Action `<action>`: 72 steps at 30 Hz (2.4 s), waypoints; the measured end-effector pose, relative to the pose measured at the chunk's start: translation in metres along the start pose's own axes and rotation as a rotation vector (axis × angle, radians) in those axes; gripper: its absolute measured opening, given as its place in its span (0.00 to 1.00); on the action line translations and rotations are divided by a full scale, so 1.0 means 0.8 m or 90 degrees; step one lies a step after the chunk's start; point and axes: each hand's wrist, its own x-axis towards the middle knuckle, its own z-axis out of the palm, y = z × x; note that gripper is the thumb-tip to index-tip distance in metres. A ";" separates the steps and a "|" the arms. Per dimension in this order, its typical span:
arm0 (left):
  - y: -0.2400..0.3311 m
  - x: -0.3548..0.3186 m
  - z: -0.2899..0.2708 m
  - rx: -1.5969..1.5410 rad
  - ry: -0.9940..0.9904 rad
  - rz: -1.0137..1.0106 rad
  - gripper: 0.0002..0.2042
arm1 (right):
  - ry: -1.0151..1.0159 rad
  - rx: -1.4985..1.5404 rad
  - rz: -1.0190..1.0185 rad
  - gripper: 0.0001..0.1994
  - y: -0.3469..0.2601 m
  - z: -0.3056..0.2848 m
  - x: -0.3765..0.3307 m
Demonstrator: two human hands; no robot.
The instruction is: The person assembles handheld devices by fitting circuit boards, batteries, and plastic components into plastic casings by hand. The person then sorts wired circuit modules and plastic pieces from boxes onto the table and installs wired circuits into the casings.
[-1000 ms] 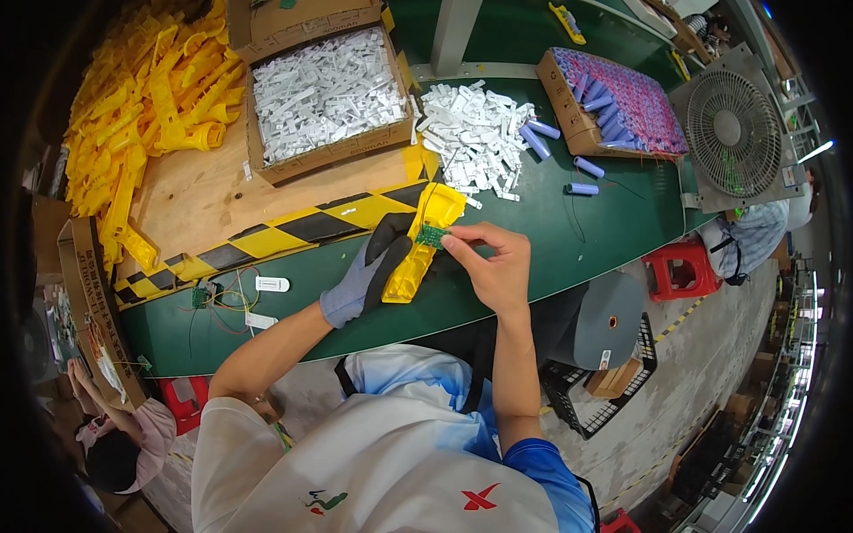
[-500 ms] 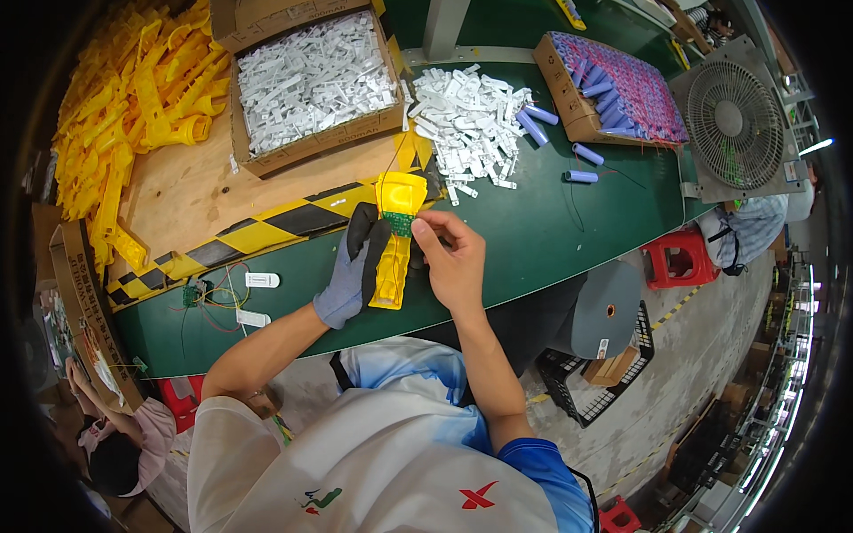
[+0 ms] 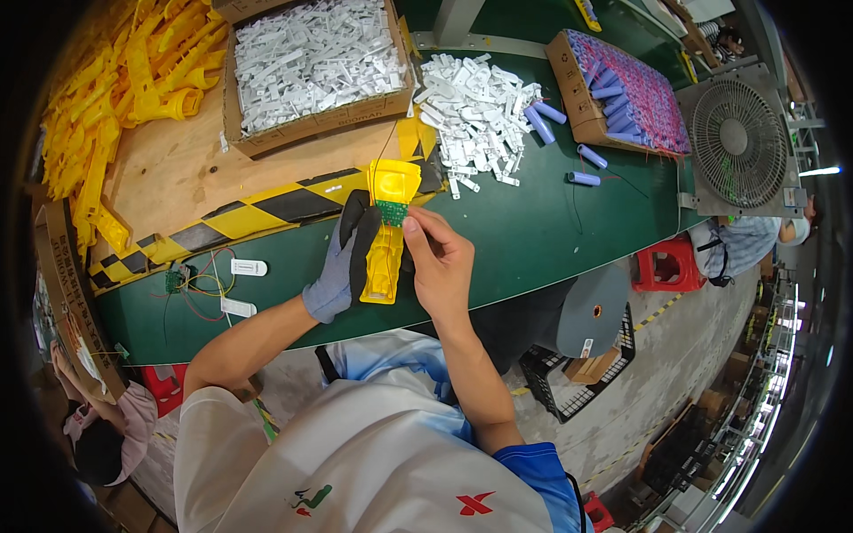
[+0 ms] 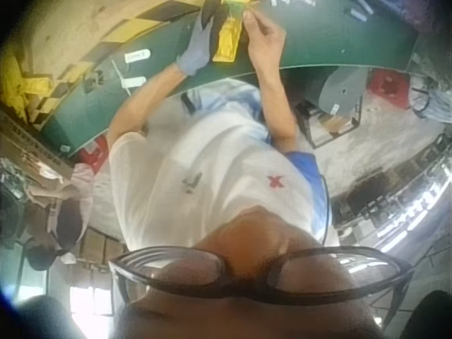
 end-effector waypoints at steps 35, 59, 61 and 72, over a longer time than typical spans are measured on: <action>0.007 -0.013 0.006 0.044 -0.002 -0.005 0.17 | 0.148 -0.716 -0.095 0.09 -0.066 -0.062 0.077; 0.001 -0.004 -0.008 0.469 0.088 0.303 0.12 | -0.059 -0.048 0.103 0.14 -0.030 -0.003 -0.002; -0.003 -0.004 -0.008 0.440 0.092 0.322 0.12 | -0.120 -0.034 0.130 0.17 -0.023 -0.014 0.005; 0.002 0.000 -0.012 0.480 0.061 0.262 0.14 | -0.181 -0.105 0.081 0.21 -0.022 -0.020 0.007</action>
